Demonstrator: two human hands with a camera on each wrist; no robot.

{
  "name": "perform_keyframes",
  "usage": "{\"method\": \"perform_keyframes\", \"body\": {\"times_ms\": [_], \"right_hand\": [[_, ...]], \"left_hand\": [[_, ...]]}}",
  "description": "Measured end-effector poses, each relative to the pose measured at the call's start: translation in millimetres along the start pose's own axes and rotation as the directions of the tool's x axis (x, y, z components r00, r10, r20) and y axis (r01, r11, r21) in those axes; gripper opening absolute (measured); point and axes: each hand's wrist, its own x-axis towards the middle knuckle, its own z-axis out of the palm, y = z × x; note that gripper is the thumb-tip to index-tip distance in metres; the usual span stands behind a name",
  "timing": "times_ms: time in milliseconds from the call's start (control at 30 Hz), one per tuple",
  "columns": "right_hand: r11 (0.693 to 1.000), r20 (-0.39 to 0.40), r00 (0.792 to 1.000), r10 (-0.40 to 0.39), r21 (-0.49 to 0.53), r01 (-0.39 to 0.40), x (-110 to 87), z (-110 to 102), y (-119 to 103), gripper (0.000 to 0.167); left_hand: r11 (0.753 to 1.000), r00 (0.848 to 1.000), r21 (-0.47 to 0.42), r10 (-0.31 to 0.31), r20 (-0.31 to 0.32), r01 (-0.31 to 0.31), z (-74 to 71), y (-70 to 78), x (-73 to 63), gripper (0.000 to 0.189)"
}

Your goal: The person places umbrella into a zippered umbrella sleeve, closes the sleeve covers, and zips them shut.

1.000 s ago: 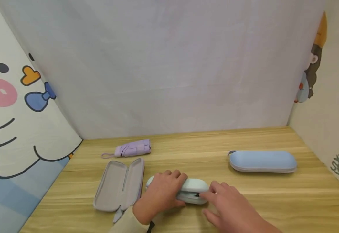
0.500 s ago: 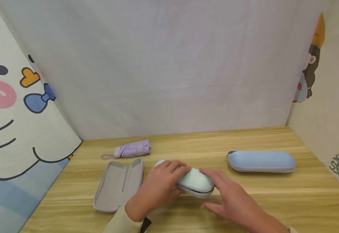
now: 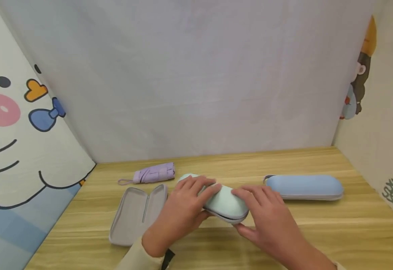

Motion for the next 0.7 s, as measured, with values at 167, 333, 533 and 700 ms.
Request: {"method": "perform_keyframes", "body": {"times_ms": [167, 333, 533, 700], "right_hand": [[0.993, -0.020, 0.999, -0.031, -0.114, 0.029, 3.1, 9, -3, 0.083], [0.994, -0.086, 0.995, -0.049, -0.104, 0.040, 4.6, 17, -2, 0.086], [1.000, -0.105, 0.994, -0.005, 0.006, 0.006, 5.4, 13, 10, 0.057], [0.966, -0.099, 0.987, 0.123, 0.240, -0.096, 5.3, 0, 26, 0.061]], "left_hand": [[0.995, 0.999, 0.089, -0.040, -0.002, 0.040, 1.7, 7.8, 3.6, 0.069], [0.988, 0.998, 0.139, -0.062, -0.016, 0.063, -1.3, 10.0, 6.3, 0.074], [0.992, 0.994, 0.073, -0.095, -0.060, 0.100, -14.1, -5.0, 6.5, 0.089], [0.980, 0.979, -0.128, -0.165, -0.117, 0.150, -30.6, -38.2, -2.5, 0.116]]}}
